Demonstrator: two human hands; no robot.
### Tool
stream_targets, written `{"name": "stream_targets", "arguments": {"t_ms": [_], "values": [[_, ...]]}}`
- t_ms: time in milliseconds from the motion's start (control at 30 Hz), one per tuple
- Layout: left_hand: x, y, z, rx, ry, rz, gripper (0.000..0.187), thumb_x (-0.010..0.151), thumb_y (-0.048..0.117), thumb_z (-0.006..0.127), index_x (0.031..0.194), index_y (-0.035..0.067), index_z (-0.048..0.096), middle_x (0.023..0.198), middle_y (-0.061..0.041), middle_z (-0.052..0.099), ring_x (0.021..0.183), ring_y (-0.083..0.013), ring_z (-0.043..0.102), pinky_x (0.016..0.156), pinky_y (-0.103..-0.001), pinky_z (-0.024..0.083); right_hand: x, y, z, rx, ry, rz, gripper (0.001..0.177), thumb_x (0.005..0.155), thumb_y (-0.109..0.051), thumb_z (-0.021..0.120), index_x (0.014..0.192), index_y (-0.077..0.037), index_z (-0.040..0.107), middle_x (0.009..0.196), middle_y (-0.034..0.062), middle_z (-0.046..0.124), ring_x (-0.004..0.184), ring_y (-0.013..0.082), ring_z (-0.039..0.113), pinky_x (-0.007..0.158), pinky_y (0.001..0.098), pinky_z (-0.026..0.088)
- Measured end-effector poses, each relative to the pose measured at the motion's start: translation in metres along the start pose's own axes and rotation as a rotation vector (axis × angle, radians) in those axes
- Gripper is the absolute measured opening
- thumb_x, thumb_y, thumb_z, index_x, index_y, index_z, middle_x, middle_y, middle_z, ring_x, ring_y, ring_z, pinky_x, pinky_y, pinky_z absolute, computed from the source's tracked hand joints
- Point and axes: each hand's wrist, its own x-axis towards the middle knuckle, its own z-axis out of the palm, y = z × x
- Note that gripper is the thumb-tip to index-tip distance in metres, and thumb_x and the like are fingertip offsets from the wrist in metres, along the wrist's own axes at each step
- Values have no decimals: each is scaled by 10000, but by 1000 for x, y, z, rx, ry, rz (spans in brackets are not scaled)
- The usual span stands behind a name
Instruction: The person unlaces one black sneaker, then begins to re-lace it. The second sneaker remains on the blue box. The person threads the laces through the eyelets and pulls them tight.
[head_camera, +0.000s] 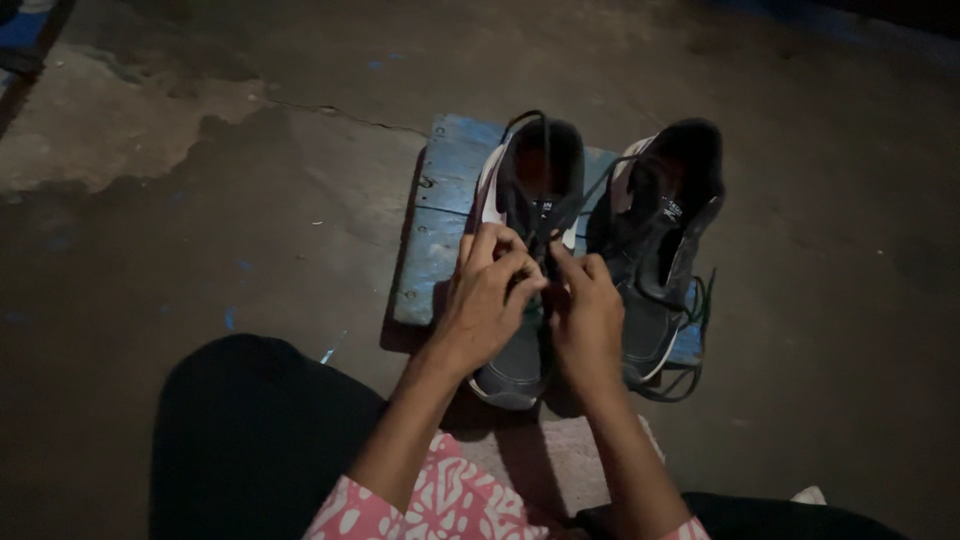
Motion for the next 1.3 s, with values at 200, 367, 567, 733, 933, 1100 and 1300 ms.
{"name": "stream_targets", "arguments": {"t_ms": [200, 367, 567, 733, 933, 1100, 1300], "values": [[17, 16, 0, 337, -177, -23, 282, 894, 275, 714, 967, 3, 730, 1171, -179, 529, 1119, -344, 495, 942, -491, 441, 1, 1, 1, -18, -22, 62, 575, 823, 20, 752, 1379, -74, 637, 913, 127, 583, 775, 275, 625, 724, 393, 512], [16, 3, -1, 49, -238, -186, 251, 935, 281, 630, 949, 52, 732, 1178, -97, 541, 1146, -289, 484, 937, -440, 461, 0, 1, 2, 4, -19, 27, 635, 777, -53, 792, 1381, -46, 596, 969, 131, 581, 809, 268, 640, 728, 387, 523], [2, -31, 6, -339, -173, -106, 243, 975, 249, 624, 914, 21, 681, 1104, -49, 544, 1075, -236, 496, 994, -378, 437, -10, -4, 9, -40, 7, 2, 553, 885, -98, 739, 1407, -13, 580, 1040, 152, 565, 936, 302, 616, 806, 408, 502], [5, -45, 9, -587, -220, -122, 264, 1028, 250, 602, 927, 9, 643, 1081, -49, 524, 1108, -219, 530, 1044, -361, 420, -10, -5, 11, 24, -34, 99, 570, 952, -146, 681, 1489, -52, 515, 1009, 150, 547, 902, 275, 605, 795, 394, 501], [5, -35, 5, -340, -136, -92, 222, 979, 229, 622, 979, 27, 715, 1085, -41, 603, 1122, -220, 542, 1029, -373, 428, -6, 7, 0, 204, 47, 122, 460, 971, -145, 658, 1420, -74, 593, 933, 81, 635, 795, 177, 603, 705, 335, 505], [-9, -21, 3, -157, -38, 58, 138, 842, 164, 768, 947, 75, 777, 1097, -50, 623, 1085, -249, 580, 948, -379, 494, 2, 4, -6, 578, 75, 322, 284, 1035, -235, 644, 1185, -2, 707, 802, 7, 653, 644, 74, 553, 566, 266, 452], [-10, -16, 3, -13, -15, 127, 148, 737, 68, 801, 883, 68, 777, 1105, -53, 641, 1088, -268, 581, 909, -383, 516, 41, -23, -3, 55, 117, 405, 512, 794, -340, 883, 1025, 24, 607, 716, 66, 680, 598, 139, 660, 542, 289, 523]]}}
